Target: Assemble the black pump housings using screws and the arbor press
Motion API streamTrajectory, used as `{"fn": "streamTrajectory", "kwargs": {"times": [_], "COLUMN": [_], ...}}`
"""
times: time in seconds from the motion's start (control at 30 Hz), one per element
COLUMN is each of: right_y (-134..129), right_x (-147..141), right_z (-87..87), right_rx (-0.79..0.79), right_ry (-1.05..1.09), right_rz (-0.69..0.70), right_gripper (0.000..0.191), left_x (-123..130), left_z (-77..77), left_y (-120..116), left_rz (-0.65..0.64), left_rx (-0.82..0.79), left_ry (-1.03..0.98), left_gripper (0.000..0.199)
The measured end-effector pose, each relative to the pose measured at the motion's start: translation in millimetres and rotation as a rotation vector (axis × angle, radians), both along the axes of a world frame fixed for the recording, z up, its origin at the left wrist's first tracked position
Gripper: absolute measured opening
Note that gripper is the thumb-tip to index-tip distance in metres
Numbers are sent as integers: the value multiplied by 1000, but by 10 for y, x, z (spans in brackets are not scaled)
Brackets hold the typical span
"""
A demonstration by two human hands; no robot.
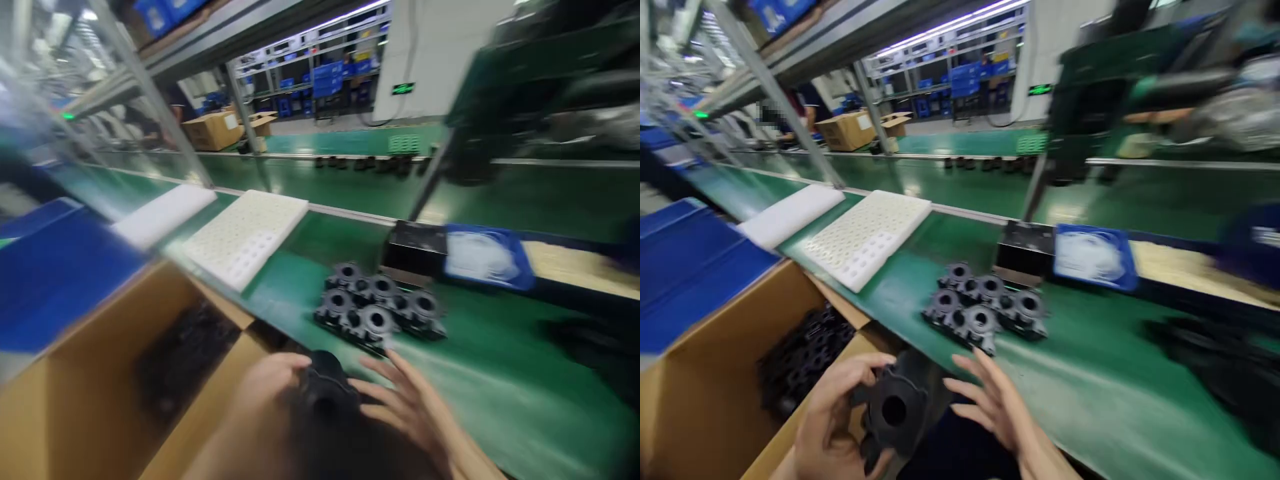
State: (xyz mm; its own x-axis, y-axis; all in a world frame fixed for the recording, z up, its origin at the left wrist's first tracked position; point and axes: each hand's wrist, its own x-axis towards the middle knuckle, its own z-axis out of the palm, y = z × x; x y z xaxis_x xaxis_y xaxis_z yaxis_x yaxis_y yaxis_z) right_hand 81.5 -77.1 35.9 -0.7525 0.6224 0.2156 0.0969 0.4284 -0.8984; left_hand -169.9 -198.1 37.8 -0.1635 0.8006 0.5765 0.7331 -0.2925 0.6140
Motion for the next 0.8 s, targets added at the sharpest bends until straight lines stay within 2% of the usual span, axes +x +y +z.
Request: {"fn": "streamTrajectory", "kwargs": {"times": [0.07, 0.13, 0.23, 0.33, 0.4, 0.43, 0.53, 0.6, 0.63, 0.73, 0.8], "right_y": [-61, -74, -43, 4, 54, 91, 253, 378, 435, 566, 618], "right_x": [173, 313, 501, 670, 769, 815, 938, 996, 1017, 1066, 1100], "right_z": [-29, -77, -122, -53, 78, 160, 363, 383, 354, 215, 183], "right_rx": [-241, -411, -550, -564, -428, -301, 240, 564, 673, 816, 779], "right_ry": [77, 174, 257, 292, 237, 182, -84, -370, -537, -918, -949], "right_rz": [90, 49, -247, -450, -484, -487, -472, -436, -414, -349, -304], "right_gripper": [73, 62, 43, 36, 34, 33, 27, 19, 14, 14, 15], "left_x": [474, 902, 1359, 1583, 1659, 1685, 1705, 1660, 1621, 1472, 1377], "left_z": [-134, -267, -359, -336, -319, -320, -359, -394, -409, -432, -428], "left_y": [190, 385, 632, 783, 824, 830, 810, 784, 770, 730, 705], "left_rz": [-109, -151, -174, -301, -363, -376, -398, -436, -461, -536, -535], "left_rx": [5, -36, -150, -243, -264, -265, -285, -317, -328, -290, -256], "left_ry": [-34, -60, -78, -23, 4, 14, 101, 143, 144, 92, 47], "left_gripper": [88, 88, 90, 89, 87, 87, 88, 79, 72, 59, 56]}}
